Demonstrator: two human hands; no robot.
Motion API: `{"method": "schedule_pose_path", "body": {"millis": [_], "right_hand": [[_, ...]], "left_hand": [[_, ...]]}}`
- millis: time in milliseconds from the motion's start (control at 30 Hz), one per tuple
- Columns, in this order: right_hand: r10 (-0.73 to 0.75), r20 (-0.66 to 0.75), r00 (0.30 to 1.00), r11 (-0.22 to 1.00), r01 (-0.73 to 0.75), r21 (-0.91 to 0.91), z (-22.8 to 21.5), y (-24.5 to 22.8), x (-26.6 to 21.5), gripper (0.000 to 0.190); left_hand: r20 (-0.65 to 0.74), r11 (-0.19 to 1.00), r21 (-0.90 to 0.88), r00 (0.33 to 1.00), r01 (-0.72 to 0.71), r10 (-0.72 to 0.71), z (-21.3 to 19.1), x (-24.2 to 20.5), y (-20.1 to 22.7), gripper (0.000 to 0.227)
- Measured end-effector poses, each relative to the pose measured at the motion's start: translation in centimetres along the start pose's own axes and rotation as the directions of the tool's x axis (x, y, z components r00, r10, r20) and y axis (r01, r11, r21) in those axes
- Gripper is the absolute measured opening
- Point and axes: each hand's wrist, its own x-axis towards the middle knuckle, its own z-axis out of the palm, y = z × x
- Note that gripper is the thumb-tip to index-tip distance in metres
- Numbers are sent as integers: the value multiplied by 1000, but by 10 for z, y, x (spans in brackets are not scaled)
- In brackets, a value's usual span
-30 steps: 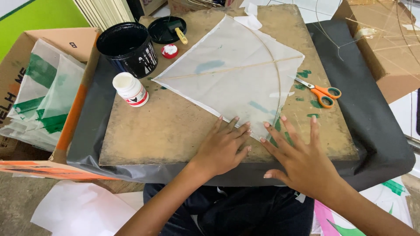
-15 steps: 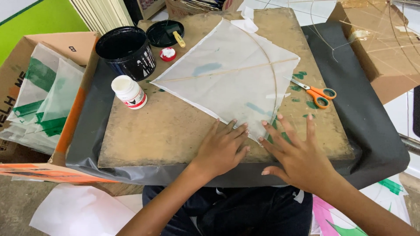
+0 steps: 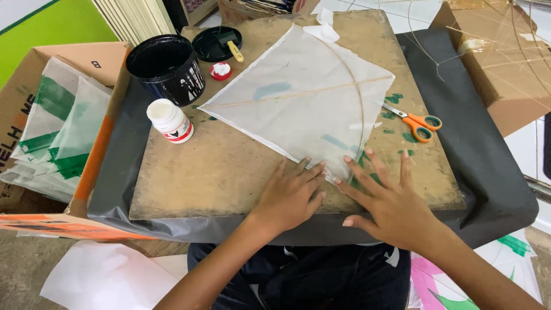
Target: Applying glue to the edges of a kite and folding the paper over the frame to secure it.
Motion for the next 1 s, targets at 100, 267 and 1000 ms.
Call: {"method": "schedule_pose_path", "body": {"millis": [100,267,1000], "right_hand": [[-27,14,1000,999,27,-28,-6,1,-2,73],[-7,62,998,947,-13,322,-17,19,-13,58],[310,45,950,700,-260,665,40,28,18,57]], "left_hand": [[-29,1000,-7,1000,2,-3,0,0,1,48],[6,999,-37,999,34,-34,-4,4,4,43],[-175,998,-5,982,64,-64,-5,23,15,34]]}}
